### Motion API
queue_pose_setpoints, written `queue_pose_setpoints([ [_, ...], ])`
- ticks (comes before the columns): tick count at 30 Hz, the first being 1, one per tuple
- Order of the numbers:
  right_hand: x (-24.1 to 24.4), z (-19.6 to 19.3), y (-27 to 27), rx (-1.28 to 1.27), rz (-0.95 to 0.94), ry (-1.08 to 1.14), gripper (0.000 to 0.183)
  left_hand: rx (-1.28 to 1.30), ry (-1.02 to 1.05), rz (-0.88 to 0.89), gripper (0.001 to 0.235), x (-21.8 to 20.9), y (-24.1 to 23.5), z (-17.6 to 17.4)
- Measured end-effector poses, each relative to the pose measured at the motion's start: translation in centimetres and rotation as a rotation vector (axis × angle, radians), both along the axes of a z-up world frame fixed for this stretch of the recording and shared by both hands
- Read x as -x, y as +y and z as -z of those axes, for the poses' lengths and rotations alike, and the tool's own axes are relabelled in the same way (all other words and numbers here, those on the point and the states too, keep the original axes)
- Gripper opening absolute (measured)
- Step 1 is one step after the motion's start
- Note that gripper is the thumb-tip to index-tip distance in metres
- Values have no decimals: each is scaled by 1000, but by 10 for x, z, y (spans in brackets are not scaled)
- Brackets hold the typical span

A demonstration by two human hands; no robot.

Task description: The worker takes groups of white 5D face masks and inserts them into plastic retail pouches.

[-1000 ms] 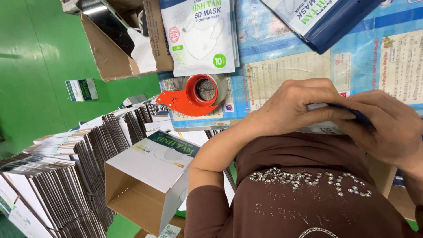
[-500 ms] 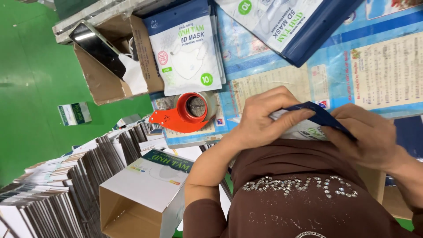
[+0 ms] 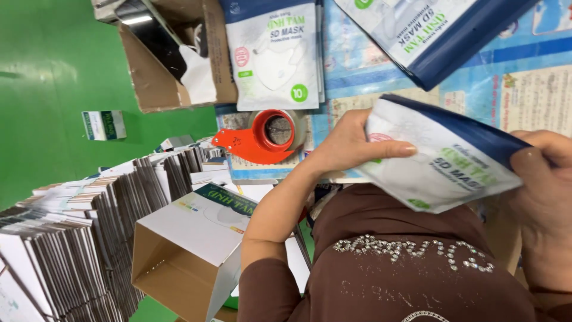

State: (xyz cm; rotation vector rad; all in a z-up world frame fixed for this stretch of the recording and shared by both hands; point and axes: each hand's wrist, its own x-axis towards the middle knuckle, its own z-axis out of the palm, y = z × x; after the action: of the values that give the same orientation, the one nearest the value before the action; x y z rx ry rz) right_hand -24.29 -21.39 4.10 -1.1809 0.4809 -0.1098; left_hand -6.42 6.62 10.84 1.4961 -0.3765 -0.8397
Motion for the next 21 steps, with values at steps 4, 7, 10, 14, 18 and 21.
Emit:
queue_pose_setpoints([
  [4,-59,-39,27,82,-158,-130,15,-361,43,-201,49,-41,44,-25],
  [7,-67,-31,35,332,-391,-111,21,-348,-419,-604,48,-82,88,-37],
  [10,-79,-33,48,606,-545,-42,20,-243,-574,-735,67,-108,108,-6],
  [14,-100,-30,43,900,-728,-137,22,-900,-1188,-664,73,-109,110,36],
  [18,-141,-36,-5,1135,-598,-460,35,-1004,-1256,-668,41,-92,94,15],
  [21,-213,-152,20,1307,-369,-640,51,-861,-1244,-691,37,-72,71,-10],
])
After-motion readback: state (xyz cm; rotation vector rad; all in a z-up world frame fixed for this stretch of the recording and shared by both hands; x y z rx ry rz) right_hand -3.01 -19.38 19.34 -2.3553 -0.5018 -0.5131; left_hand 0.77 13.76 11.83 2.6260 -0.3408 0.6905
